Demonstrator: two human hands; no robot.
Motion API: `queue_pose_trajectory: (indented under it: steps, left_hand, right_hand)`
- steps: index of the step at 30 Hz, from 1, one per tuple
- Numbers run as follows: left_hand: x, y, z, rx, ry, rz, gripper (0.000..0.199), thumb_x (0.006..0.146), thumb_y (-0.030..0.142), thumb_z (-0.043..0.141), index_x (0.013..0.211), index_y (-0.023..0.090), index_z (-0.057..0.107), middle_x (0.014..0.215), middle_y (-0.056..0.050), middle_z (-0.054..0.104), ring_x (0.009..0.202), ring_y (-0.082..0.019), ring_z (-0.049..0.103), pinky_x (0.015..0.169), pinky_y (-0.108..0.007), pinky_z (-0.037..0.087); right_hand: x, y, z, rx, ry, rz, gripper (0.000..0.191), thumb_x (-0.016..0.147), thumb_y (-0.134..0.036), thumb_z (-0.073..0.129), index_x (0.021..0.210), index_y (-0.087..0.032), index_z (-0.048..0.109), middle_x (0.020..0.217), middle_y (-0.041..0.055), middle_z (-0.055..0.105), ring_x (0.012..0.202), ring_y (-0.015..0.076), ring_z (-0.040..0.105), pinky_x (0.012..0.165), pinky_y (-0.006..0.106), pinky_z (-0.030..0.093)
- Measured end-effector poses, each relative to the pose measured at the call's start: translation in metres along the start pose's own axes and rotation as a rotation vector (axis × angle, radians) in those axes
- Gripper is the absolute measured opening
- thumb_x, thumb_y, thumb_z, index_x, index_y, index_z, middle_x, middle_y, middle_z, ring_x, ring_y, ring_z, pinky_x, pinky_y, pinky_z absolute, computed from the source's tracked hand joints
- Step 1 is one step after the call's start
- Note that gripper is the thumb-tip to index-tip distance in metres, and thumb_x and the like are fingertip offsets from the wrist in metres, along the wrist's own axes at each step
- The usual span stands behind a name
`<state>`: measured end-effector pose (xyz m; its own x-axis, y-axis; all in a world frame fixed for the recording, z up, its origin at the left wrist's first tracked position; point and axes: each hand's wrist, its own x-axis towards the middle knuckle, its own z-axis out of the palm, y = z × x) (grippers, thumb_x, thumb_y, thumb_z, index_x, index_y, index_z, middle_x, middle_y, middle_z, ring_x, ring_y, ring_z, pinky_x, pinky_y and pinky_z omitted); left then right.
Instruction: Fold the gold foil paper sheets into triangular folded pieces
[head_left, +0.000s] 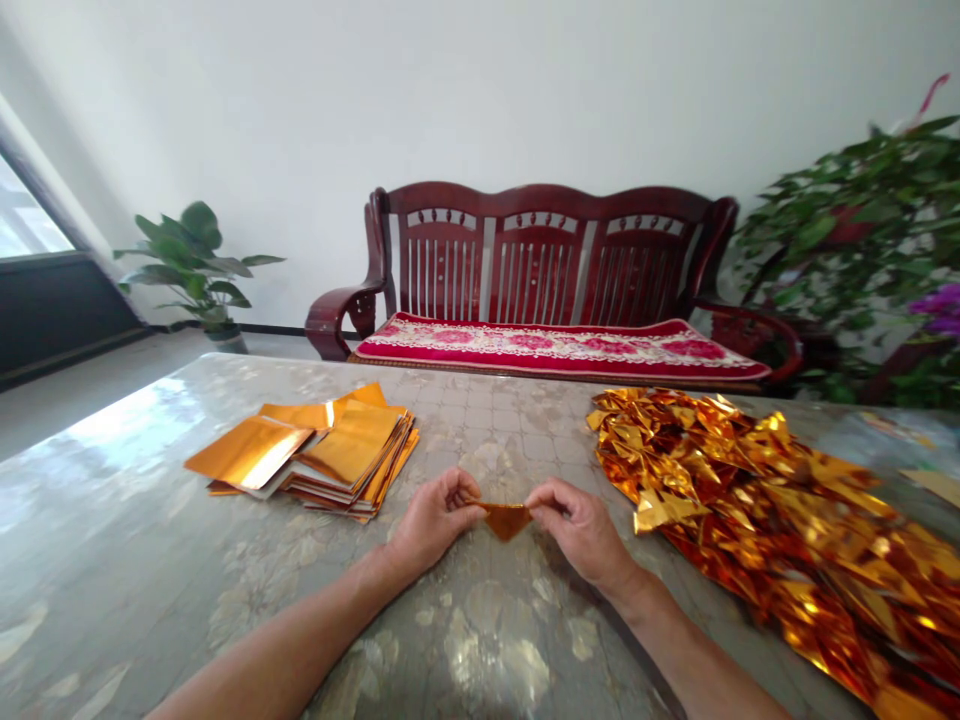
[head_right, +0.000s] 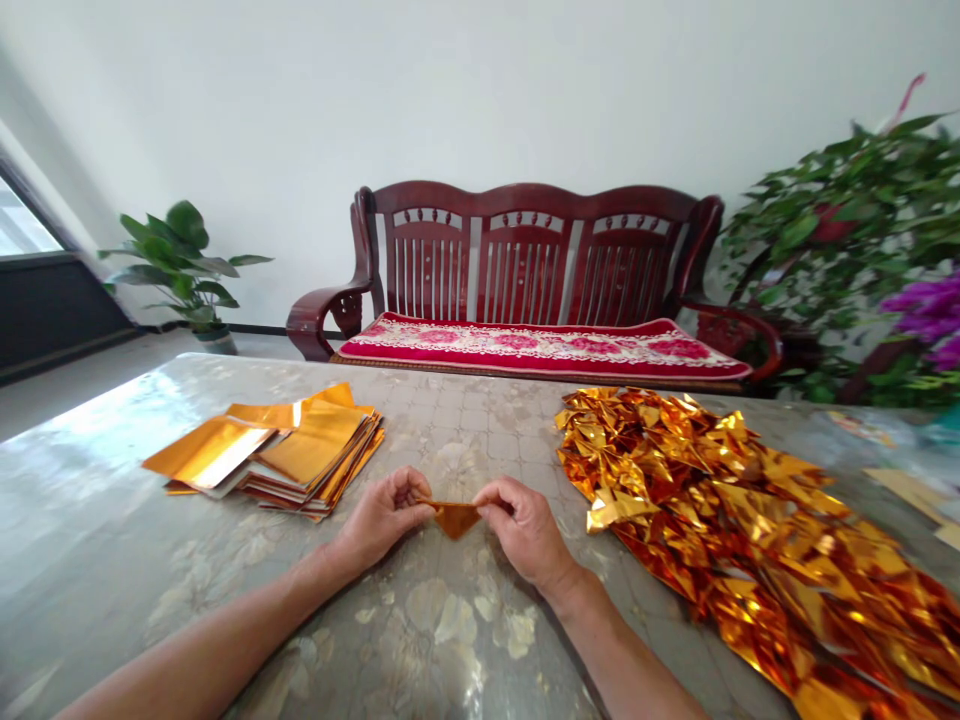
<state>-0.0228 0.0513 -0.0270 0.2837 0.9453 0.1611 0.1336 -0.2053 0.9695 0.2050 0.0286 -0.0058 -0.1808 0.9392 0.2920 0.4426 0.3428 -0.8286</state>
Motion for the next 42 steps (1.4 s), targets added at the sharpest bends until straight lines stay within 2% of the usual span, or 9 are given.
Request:
queue_pose_trajectory:
  steps: [4,8,12,16,23,27,34,42]
  left_hand:
    - [0.0,0.001,-0.009,0.202,-0.032,0.148,0.014,0.081,0.025,0.067,0.078,0.017,0.056,0.067,0.006,0.053,0.063,-0.009,0.048,0.06,-0.019,0.037]
    - [-0.002,0.006,-0.019,0.373,-0.132,0.255,0.01,0.088,0.023,0.063,0.081,0.018,0.059,0.073,0.005,0.059,0.068,-0.01,0.053,0.064,-0.019,0.039]
    - [-0.004,0.014,-0.025,0.467,-0.241,0.31,0.008,0.093,0.024,0.057,0.088,0.02,0.062,0.084,0.002,0.063,0.078,-0.011,0.058,0.071,-0.019,0.042]
    - [-0.006,0.021,-0.028,0.524,-0.306,0.32,0.013,0.096,0.027,0.051,0.094,0.022,0.064,0.084,0.002,0.064,0.075,-0.012,0.059,0.071,-0.019,0.042]
    - [-0.006,0.026,-0.027,0.54,-0.338,0.309,0.021,0.097,0.032,0.049,0.103,0.027,0.068,0.087,-0.001,0.067,0.074,-0.014,0.062,0.072,-0.02,0.043]
    - [-0.005,0.026,-0.027,0.53,-0.335,0.311,0.021,0.096,0.031,0.05,0.105,0.027,0.069,0.089,-0.002,0.068,0.079,-0.015,0.063,0.073,-0.02,0.044]
    - [-0.007,0.025,-0.027,0.609,-0.377,0.342,0.023,0.095,0.023,0.047,0.106,0.027,0.067,0.088,-0.001,0.066,0.073,-0.014,0.059,0.069,-0.02,0.042]
    - [-0.007,0.024,-0.026,0.595,-0.343,0.34,0.025,0.092,0.023,0.048,0.104,0.028,0.069,0.083,-0.001,0.064,0.067,-0.016,0.056,0.062,-0.022,0.039]
  right_hand:
    - [0.001,0.006,0.0,0.008,-0.058,0.004,0.012,0.08,-0.024,0.06,0.081,-0.022,0.072,0.077,-0.0005,0.068,0.072,0.0149,0.061,0.071,0.025,0.045]
    - [0.001,0.008,0.0,0.022,-0.137,0.022,0.011,0.08,-0.023,0.063,0.083,-0.022,0.074,0.079,-0.0008,0.07,0.074,0.0146,0.062,0.071,0.024,0.045]
    - [0.002,0.01,-0.001,0.009,-0.17,-0.033,0.013,0.083,-0.024,0.063,0.086,-0.024,0.075,0.081,-0.0004,0.07,0.076,0.0144,0.062,0.074,0.024,0.046]
    - [0.001,0.011,0.0,-0.051,-0.144,-0.069,0.015,0.084,-0.022,0.062,0.092,-0.025,0.075,0.084,-0.0001,0.07,0.08,0.0152,0.063,0.076,0.025,0.046]
    - [-0.001,0.009,-0.001,-0.099,-0.161,-0.152,0.017,0.09,-0.024,0.058,0.091,-0.025,0.074,0.08,0.0002,0.066,0.077,0.0146,0.062,0.073,0.024,0.047]
    - [-0.002,0.01,-0.002,-0.112,-0.167,-0.195,0.019,0.093,-0.025,0.056,0.097,-0.027,0.075,0.079,-0.0002,0.063,0.075,0.0137,0.061,0.071,0.023,0.046]
    - [-0.002,0.012,0.002,-0.068,-0.124,-0.222,0.022,0.093,-0.024,0.054,0.095,-0.026,0.075,0.076,-0.001,0.059,0.072,0.0126,0.058,0.068,0.022,0.045]
    - [-0.001,0.01,0.003,-0.024,-0.119,-0.226,0.024,0.094,-0.024,0.052,0.093,-0.026,0.076,0.075,-0.0006,0.057,0.072,0.013,0.057,0.068,0.023,0.045]
